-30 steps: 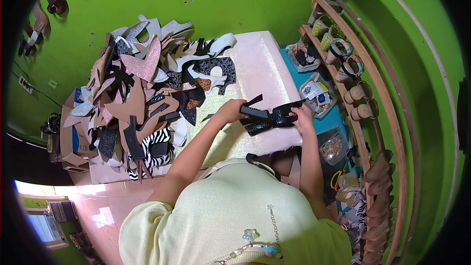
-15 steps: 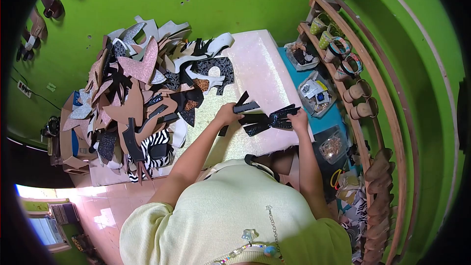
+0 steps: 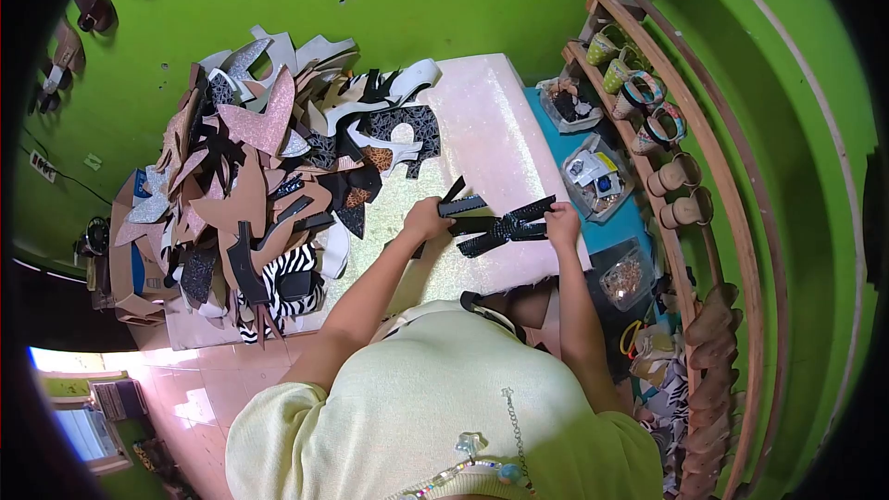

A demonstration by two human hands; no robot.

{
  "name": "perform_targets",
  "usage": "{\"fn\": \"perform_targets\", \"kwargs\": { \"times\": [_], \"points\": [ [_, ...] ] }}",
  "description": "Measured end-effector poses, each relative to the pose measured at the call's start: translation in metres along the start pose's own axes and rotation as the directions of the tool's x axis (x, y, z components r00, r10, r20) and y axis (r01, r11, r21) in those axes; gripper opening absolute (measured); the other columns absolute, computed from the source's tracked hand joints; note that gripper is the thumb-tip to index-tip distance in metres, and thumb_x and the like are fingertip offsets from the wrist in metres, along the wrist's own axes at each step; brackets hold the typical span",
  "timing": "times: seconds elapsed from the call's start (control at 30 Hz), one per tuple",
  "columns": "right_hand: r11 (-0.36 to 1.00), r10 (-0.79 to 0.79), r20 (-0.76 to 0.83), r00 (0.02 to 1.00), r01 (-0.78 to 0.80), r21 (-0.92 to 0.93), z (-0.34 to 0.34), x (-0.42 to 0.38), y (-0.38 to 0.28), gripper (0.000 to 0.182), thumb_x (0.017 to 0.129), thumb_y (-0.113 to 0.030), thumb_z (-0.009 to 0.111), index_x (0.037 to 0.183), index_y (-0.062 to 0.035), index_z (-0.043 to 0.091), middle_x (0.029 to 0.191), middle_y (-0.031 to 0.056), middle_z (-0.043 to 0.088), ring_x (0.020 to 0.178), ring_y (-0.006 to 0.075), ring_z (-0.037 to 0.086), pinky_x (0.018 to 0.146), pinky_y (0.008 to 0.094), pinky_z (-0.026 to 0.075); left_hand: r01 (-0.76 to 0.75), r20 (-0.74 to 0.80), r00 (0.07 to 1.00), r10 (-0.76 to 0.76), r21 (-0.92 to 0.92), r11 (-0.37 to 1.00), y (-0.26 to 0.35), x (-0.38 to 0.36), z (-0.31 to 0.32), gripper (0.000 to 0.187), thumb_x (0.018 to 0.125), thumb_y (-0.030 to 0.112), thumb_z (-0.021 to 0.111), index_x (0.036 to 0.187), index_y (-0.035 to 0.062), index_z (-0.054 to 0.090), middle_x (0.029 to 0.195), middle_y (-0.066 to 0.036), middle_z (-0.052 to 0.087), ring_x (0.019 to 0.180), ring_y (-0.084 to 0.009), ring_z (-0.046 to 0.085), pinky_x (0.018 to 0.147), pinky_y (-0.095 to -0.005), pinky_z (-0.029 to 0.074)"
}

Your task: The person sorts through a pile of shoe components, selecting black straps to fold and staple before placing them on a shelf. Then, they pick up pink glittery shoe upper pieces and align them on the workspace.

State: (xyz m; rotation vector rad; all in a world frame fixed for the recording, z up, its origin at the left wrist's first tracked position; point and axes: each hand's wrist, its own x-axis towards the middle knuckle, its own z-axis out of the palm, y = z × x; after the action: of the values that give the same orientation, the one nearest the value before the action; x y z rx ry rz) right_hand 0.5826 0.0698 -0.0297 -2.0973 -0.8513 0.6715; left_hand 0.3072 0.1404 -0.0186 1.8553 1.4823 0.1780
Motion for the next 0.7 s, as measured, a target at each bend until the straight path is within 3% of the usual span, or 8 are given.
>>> {"fn": "perform_targets", "kwargs": {
  "times": [0.03, 0.1, 0.23, 0.53, 0.7],
  "points": [
    [1.0, 0.0, 0.002, 1.0, 0.0, -0.001, 0.003, 0.003, 0.007, 0.02, 0.066, -0.002, 0.065, 0.084, -0.0019, 0.057, 0.066, 0.0113, 0.062, 0.063, 0.0231, 0.062, 0.065, 0.0321, 0.048, 0.002, 0.0, 1.0, -0.002, -0.001, 1.0, 0.001, -0.001, 0.0, 0.044, 0.065, 0.027, 0.073, 0.098, 0.001, 0.061, 0.093, -0.019, 0.062, 0.088, -0.0315, 0.061, 0.077, -0.0372, 0.047],
    [0.974, -0.214, -0.093, 0.972, 0.205, -0.1, 0.007, 0.006, 0.023, 0.018, 0.067, -0.002, 0.064, 0.083, -0.0021, 0.058, 0.066, 0.0108, 0.062, 0.062, 0.0229, 0.062, 0.062, 0.0322, 0.048, 0.023, -0.01, 1.0, -0.023, 0.026, 0.999, 0.004, -0.005, 0.0, 0.045, 0.066, 0.028, 0.073, 0.1, 0.0024, 0.06, 0.092, -0.018, 0.062, 0.087, -0.0316, 0.06, 0.076, -0.0376, 0.047],
    [0.974, -0.216, -0.109, 0.97, 0.206, -0.09, 0.007, 0.002, 0.03, 0.017, 0.067, -0.003, 0.065, 0.083, -0.0016, 0.058, 0.065, 0.0107, 0.062, 0.061, 0.0228, 0.061, 0.061, 0.0328, 0.047, 0.029, -0.023, 0.999, -0.027, 0.088, 0.996, 0.004, -0.005, 0.005, 0.04, 0.068, 0.03, 0.072, 0.098, 0.006, 0.059, 0.092, -0.015, 0.063, 0.088, -0.0306, 0.06, 0.076, -0.0388, 0.047],
    [0.971, -0.237, -0.157, 0.959, 0.231, -0.058, 0.002, -0.008, 0.02, 0.011, 0.071, 0.0, 0.062, 0.081, -0.0008, 0.058, 0.065, 0.0105, 0.062, 0.059, 0.02, 0.061, 0.058, 0.0297, 0.046, 0.017, -0.04, 0.999, -0.015, 0.058, 0.998, 0.001, -0.008, 0.007, 0.039, 0.068, 0.03, 0.071, 0.095, 0.0052, 0.059, 0.09, -0.016, 0.062, 0.087, -0.0315, 0.06, 0.075, -0.0394, 0.047],
    [0.963, -0.27, -0.195, 0.943, 0.265, -0.054, 0.005, -0.005, 0.022, 0.009, 0.072, -0.005, 0.065, 0.079, -0.0009, 0.06, 0.068, 0.0099, 0.063, 0.063, 0.0203, 0.061, 0.062, 0.03, 0.046, 0.036, -0.04, 0.999, -0.034, 0.04, 0.999, 0.003, -0.012, 0.004, 0.039, 0.068, 0.029, 0.071, 0.097, 0.0058, 0.059, 0.091, -0.016, 0.063, 0.087, -0.0316, 0.06, 0.075, -0.039, 0.047]
  ]
}}
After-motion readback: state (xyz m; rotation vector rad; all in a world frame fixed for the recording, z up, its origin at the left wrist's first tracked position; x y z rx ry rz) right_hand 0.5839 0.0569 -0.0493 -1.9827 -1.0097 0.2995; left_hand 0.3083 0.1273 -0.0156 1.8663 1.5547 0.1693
